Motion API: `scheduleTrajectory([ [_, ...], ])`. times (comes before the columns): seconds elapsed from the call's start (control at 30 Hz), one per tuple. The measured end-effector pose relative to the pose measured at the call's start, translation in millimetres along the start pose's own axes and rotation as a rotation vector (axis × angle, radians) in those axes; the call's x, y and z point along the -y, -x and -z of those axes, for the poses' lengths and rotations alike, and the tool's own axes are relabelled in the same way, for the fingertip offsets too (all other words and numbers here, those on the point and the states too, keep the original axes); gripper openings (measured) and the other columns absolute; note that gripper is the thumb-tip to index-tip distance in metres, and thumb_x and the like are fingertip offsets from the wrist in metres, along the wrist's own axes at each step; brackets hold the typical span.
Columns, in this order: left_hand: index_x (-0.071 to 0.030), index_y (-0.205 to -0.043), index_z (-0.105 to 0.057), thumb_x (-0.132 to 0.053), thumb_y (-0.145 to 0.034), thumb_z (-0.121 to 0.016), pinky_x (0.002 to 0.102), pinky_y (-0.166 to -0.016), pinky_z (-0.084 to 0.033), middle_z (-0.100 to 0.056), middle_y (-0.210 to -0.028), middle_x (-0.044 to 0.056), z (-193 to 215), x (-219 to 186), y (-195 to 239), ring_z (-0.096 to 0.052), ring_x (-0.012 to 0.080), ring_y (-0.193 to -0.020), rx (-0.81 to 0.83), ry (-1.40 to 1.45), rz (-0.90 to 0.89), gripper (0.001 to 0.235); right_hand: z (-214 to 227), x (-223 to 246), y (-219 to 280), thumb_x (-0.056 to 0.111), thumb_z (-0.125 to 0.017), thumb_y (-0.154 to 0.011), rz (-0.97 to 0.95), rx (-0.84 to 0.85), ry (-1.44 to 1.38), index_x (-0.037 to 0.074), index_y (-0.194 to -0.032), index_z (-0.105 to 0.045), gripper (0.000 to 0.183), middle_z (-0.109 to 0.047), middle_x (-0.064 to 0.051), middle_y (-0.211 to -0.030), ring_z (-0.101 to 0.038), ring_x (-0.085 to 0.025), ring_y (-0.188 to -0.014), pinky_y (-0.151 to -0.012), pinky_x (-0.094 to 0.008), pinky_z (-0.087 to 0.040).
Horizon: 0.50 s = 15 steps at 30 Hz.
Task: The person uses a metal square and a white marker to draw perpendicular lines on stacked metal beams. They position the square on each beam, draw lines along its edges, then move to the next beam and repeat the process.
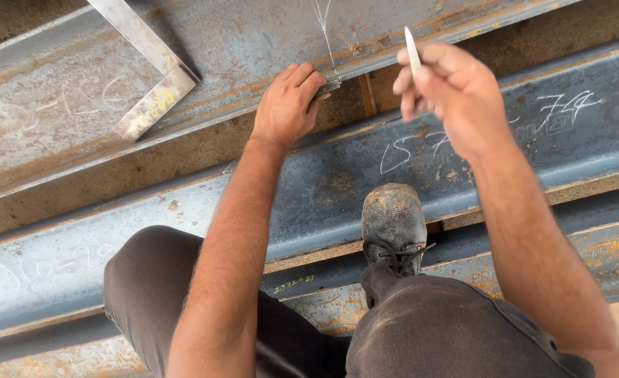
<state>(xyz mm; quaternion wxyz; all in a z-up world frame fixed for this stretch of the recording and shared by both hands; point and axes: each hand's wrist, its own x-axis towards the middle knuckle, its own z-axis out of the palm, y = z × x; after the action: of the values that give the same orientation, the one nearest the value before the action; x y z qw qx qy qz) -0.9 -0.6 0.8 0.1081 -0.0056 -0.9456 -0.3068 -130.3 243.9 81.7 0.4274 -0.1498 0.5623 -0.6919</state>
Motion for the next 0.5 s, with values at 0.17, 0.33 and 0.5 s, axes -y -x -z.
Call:
scheduleTrajectory([
  [0.17, -0.005, -0.104, -0.064, -0.012, -0.088, -0.076, 0.043, -0.090, -0.053, -0.061, -0.105, 0.008, 7, -1, -4, -0.060, 0.0315, -0.100, 0.004, -0.003, 0.000, 0.021, 54, -39, -66, 0.002, -0.054, -0.113, 0.313, -0.338, 0.700, 0.000, -0.127, -0.064, 0.017, -0.073, -0.009, -0.102, -0.066, -0.016, -0.085, -0.076, -0.029, -0.055],
  [0.33, -0.004, -0.111, -0.066, -0.021, -0.094, -0.075, 0.046, -0.090, -0.052, -0.066, -0.106, 0.015, 88, -13, -38, -0.064, 0.0357, -0.103, 0.240, 0.101, 0.050, 0.026, 110, -65, -99, 0.001, -0.060, -0.104, 0.491, -0.510, 1.175, 0.002, -0.113, -0.064, 0.009, -0.070, -0.017, -0.103, -0.067, -0.038, -0.094, -0.082, -0.047, -0.054],
  [0.5, -0.004, -0.116, -0.066, -0.015, -0.102, -0.077, 0.042, -0.082, -0.056, -0.071, -0.106, 0.013, 270, -31, -91, -0.071, 0.0291, -0.094, 0.156, -0.098, 0.036, 0.022, 107, -68, -99, 0.010, -0.062, -0.101, 0.361, -0.549, 1.221, 0.006, -0.112, -0.062, 0.012, -0.070, -0.017, -0.096, -0.067, -0.041, -0.088, -0.076, -0.052, -0.052],
])
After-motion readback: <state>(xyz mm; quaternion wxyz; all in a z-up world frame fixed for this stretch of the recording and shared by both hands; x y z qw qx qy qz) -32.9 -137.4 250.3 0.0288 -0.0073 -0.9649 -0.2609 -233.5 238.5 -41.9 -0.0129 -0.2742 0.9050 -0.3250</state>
